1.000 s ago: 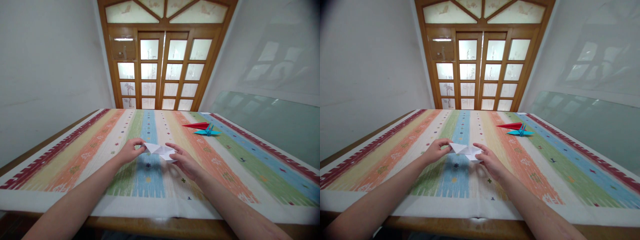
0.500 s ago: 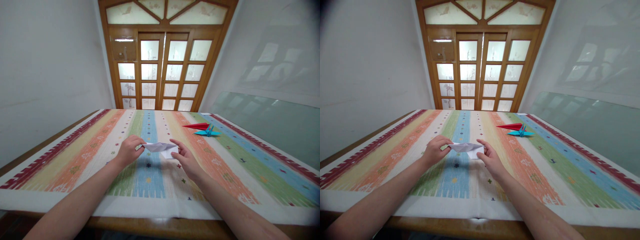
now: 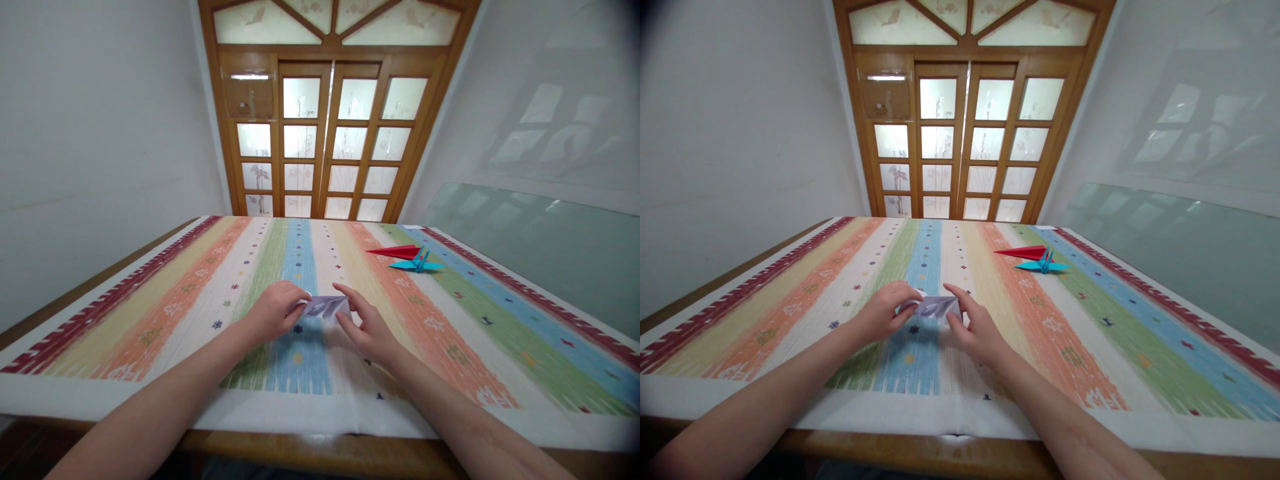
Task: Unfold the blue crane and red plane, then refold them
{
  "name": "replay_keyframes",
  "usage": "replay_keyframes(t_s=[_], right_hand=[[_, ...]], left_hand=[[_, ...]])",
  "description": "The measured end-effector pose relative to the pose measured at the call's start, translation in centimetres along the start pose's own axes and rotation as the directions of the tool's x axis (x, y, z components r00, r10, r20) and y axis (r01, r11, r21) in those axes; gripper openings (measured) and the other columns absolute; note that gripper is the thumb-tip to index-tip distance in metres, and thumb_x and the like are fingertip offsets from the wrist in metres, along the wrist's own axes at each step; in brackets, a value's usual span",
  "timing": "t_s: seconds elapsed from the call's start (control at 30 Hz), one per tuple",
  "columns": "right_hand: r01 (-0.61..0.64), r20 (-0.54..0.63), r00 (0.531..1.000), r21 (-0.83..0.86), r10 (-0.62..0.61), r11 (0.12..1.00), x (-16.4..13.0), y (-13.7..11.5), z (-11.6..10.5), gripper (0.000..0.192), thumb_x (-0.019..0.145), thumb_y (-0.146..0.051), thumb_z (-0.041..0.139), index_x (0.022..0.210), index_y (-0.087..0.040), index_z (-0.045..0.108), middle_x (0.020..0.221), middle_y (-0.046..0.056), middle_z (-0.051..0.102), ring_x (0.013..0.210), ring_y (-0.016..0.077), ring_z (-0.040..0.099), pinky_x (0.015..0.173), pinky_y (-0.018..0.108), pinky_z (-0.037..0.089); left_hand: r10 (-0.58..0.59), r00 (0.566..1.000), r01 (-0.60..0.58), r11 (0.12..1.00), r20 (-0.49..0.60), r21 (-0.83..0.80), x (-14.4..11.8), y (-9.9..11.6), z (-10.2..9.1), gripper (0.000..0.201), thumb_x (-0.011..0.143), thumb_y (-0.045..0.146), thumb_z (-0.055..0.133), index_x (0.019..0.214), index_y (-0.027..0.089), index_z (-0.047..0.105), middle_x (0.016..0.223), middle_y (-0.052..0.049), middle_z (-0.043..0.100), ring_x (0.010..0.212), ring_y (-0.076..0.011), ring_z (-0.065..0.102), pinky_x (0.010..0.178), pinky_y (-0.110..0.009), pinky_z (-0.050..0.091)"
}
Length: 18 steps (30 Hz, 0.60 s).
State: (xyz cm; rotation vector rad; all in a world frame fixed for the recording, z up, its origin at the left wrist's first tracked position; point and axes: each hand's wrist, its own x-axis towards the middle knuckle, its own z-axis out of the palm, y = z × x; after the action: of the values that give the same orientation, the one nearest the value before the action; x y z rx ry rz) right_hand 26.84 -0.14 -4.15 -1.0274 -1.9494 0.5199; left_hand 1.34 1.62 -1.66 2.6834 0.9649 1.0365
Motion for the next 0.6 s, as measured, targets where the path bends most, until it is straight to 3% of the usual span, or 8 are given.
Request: replay_keyframes(t_s=[0.1,0.23,0.43,0.6], right_hand=[[0.046,0.038,0.998,-0.018,-0.045,0.999,-0.2,-0.7,0.2,0.054,0.093,-0.024,0.054,0.146,-0.026,0.047,0.114,0.008,0.068,0.088,0.0207,0.063,0.083,0.037,0.052],[0.093,0.028,0.995,-0.037,-0.092,0.995,-0.3,-1.2,0.3,0.053,0.092,-0.024,0.055,0.145,-0.028,0.049,0.119,0.008,0.069,0.09,0.0215,0.065,0.087,0.039,0.052],[0.124,0.008,0.992,-0.072,-0.124,0.99,-0.3,-1.0,0.5,0.05,0.093,-0.023,0.055,0.143,-0.027,0.052,0.113,0.008,0.071,0.088,0.0205,0.066,0.084,0.037,0.053],[0.174,0.024,0.985,-0.054,-0.173,0.983,-0.3,-0.8,0.8,0.049,0.095,-0.02,0.053,0.143,-0.03,0.052,0.127,0.008,0.068,0.107,0.0222,0.067,0.095,0.04,0.051]], left_hand=[[0.056,0.998,-0.056,0.998,-0.021,0.014,0.1,0.1,0.3,0.012,0.092,0.016,0.059,0.095,0.02,0.07,0.1,-0.007,0.073,0.099,-0.0217,0.065,0.091,-0.039,0.049],[0.081,0.996,-0.08,0.996,-0.032,0.034,0.2,0.5,0.1,0.015,0.092,0.018,0.059,0.097,0.021,0.073,0.102,-0.007,0.073,0.101,-0.0223,0.065,0.093,-0.04,0.049],[0.04,0.997,-0.029,0.985,-0.065,0.171,0.1,1.3,0.2,0.016,0.093,0.031,0.063,0.094,0.02,0.075,0.101,-0.009,0.07,0.096,-0.0231,0.061,0.089,-0.041,0.049],[-0.035,0.998,0.051,0.956,-0.059,0.288,0.1,1.9,0.6,0.023,0.098,0.032,0.056,0.091,0.019,0.074,0.086,-0.007,0.065,0.086,-0.022,0.058,0.08,-0.038,0.047]])
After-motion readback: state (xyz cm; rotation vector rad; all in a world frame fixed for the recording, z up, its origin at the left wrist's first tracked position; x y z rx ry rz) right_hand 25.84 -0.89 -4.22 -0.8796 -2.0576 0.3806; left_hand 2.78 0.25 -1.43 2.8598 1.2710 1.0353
